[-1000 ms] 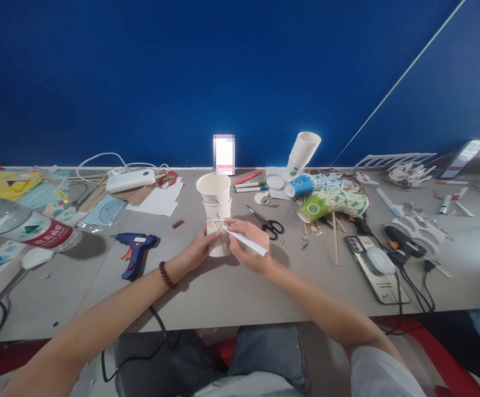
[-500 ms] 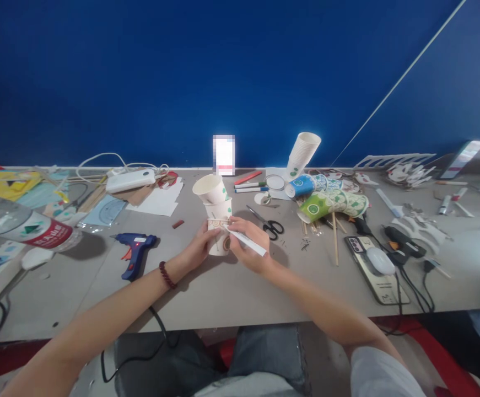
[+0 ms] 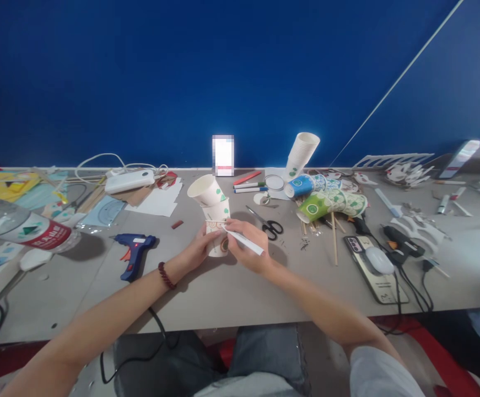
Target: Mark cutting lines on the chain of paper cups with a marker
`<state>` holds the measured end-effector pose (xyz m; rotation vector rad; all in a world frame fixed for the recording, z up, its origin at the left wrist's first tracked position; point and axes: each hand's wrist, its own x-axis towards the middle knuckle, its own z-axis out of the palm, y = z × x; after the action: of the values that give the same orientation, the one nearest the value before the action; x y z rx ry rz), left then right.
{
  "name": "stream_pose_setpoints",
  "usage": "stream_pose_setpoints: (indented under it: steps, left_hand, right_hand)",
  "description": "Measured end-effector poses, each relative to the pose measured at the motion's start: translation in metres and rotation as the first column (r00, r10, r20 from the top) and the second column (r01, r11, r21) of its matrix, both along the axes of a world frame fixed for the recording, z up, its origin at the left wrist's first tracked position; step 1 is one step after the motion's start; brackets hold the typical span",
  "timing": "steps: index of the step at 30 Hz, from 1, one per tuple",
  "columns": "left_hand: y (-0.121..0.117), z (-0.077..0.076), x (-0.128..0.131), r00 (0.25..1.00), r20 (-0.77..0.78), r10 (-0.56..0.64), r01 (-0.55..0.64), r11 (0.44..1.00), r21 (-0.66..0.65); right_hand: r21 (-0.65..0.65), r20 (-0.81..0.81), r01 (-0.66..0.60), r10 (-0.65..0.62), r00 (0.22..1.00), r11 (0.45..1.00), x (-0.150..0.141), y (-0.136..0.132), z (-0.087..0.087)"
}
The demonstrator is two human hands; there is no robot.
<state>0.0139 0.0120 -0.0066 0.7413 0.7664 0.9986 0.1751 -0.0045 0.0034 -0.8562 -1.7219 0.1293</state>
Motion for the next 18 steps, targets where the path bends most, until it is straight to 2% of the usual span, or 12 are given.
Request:
stream_pose_setpoints:
  steps: [5,18]
  left_hand:
    - [0.0008,-0.0007,0.0007,0.999,0.029,0.045,-0.045,0.999,0.004]
    - [0.0023,-0.004,0.0007,1.0,0.005,0.023,-0.023,1.0,0.021]
  right_hand:
    - [0.018,-0.003,-0.009,0.009,1.0,1.0,-0.0003,0.0014,-0.0024]
    - [0.008,0.055,0.004,-0.004,0.999,1.0,-0.0001,0.0027,-0.0055]
